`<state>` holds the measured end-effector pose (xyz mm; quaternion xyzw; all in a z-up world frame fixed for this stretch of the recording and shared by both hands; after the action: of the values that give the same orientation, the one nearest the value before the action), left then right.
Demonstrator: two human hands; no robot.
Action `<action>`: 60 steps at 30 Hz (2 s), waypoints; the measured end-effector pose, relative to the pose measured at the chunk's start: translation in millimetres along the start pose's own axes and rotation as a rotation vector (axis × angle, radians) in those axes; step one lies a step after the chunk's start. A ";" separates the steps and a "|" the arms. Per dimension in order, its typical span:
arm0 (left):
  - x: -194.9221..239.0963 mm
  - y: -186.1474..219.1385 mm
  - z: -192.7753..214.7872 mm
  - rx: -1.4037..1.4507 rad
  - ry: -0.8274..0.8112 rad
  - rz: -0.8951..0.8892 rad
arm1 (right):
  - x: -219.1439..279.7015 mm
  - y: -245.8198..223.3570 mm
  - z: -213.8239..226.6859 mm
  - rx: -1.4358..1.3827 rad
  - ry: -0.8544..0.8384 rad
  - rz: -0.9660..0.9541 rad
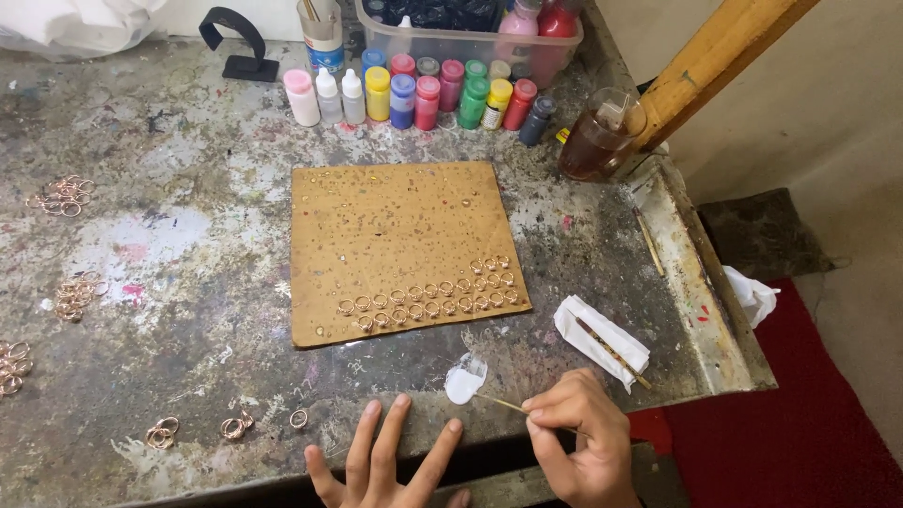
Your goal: The person uses a small brush to apply white paint to small copper rings on a workbench. They dip the brush into a small puddle of paint, carefully coat each ring, and place the painted rings on a cork board. The process is repeated for several rings.
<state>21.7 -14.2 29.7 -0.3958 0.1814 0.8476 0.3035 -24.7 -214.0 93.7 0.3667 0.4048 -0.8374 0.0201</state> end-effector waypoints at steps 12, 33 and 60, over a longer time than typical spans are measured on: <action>1.3 1.2 -0.3 0.015 0.008 0.014 | 17.9 15.5 3.3 -0.073 0.162 -0.011; -15.6 56.7 3.0 0.172 0.132 -0.030 | 76.4 44.9 103.6 0.378 0.474 -0.205; -80.4 161.9 -40.3 0.406 -0.475 -0.230 | 71.7 54.5 139.3 0.480 0.039 -0.434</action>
<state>-21.8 -187.5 78.4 -0.1365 0.2251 0.8227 0.5039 -142.4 -328.1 68.5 0.2819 0.2648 -0.8866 -0.2537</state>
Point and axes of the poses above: each hand's wrist, its own x-axis away from the middle knuckle, its own z-axis out of the back of the hand, y = z × x, the point moved 4 cm from there along -x, towards the middle knuckle, and after that the axes turned 1 degree about -z, right-handed, at the moved point
